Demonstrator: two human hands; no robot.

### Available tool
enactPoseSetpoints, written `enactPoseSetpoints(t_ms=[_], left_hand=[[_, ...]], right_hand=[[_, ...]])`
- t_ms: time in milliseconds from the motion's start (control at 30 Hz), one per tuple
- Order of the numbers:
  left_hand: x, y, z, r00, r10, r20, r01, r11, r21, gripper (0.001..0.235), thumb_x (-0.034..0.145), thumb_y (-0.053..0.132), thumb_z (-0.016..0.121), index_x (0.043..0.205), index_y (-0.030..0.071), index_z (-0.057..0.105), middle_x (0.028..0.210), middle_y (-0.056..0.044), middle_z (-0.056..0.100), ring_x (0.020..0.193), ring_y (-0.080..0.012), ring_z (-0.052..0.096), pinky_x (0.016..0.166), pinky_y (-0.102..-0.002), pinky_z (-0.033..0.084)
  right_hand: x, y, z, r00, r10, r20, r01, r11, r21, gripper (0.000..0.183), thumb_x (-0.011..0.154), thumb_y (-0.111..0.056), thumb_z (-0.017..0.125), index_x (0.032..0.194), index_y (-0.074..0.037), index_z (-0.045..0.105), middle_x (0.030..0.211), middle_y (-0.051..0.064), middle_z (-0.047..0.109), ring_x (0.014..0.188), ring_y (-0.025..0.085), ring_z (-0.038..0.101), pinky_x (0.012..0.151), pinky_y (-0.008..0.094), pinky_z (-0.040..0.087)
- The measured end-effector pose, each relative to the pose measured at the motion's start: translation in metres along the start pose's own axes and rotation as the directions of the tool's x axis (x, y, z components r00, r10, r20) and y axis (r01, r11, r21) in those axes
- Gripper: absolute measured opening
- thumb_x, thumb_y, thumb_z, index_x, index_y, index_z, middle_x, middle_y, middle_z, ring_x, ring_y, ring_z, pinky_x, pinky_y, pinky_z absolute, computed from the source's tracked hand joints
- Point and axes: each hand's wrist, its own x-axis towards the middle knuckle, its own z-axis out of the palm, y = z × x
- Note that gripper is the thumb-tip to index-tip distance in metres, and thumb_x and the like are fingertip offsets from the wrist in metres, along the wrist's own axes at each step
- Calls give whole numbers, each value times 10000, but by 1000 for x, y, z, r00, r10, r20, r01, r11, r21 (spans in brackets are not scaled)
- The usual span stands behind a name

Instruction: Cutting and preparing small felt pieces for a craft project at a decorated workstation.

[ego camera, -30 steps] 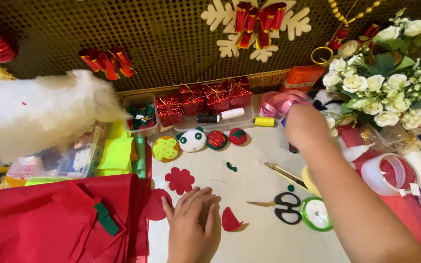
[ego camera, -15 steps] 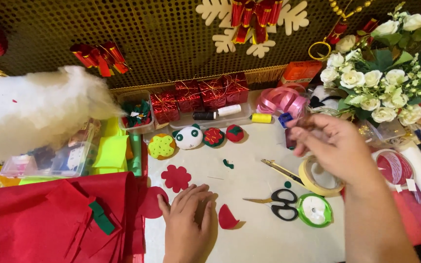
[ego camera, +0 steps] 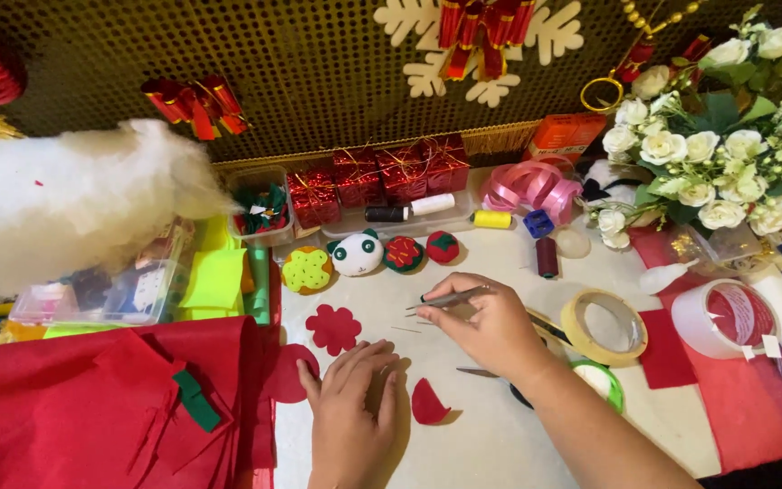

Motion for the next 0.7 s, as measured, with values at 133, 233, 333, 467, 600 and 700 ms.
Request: enactPoseSetpoints(t_ms=[133,233,333,467,600,700], left_hand=[[1,1,-1,1000,0,-11,0,1000,-24,199,842,180,649,864,192,847,1093,32,836,1152,-188,692,1189,-731,13],[1,3,-1,1000,-17,8,17,1000,-13,194,845,167,666,876,192,856,1097,29,835,1148,-182,692,1191,-737,20],[2,4,-3,999,-27,21,27,1000,8,200,844,179,660,874,192,858,1094,38,839,1151,-179,692,1191,-746,21],[1,2,-2,999,-29,28,29,1000,2,200,853,193,654,875,193,852,1102,44,835,1152,-178,689,1193,-732,4],[0,4,-2,999,-21,-32,21,1000,-10,189,861,209,653,897,188,838,1101,33,836,1119,-177,709,1178,-750,-23],[-5,-25,5,974,134,-181,-123,990,67,208,894,276,682,1062,221,792,1243,17,755,1161,-189,682,1187,-730,4]], right_hand=[[-3,-4,2,992,91,88,-93,996,18,80,857,-207,802,857,-149,748,871,-32,830,826,89,760,742,240,583],[-4,-1,5,986,45,160,-27,994,-110,85,882,-256,763,852,-181,737,826,-53,827,756,89,722,675,241,543],[-3,13,13,985,-88,148,109,983,-144,127,895,-267,737,848,-165,676,852,-40,776,792,113,674,643,252,633],[-5,15,19,965,-234,119,253,950,-182,131,930,-252,695,850,-150,677,824,-21,744,748,170,658,613,283,514],[-9,18,21,985,-169,28,167,985,45,122,937,-182,703,840,-110,716,801,-33,710,724,70,672,583,209,522],[-14,3,3,976,216,33,-208,875,437,42,861,11,761,873,1,722,796,162,790,750,231,796,726,351,722]])
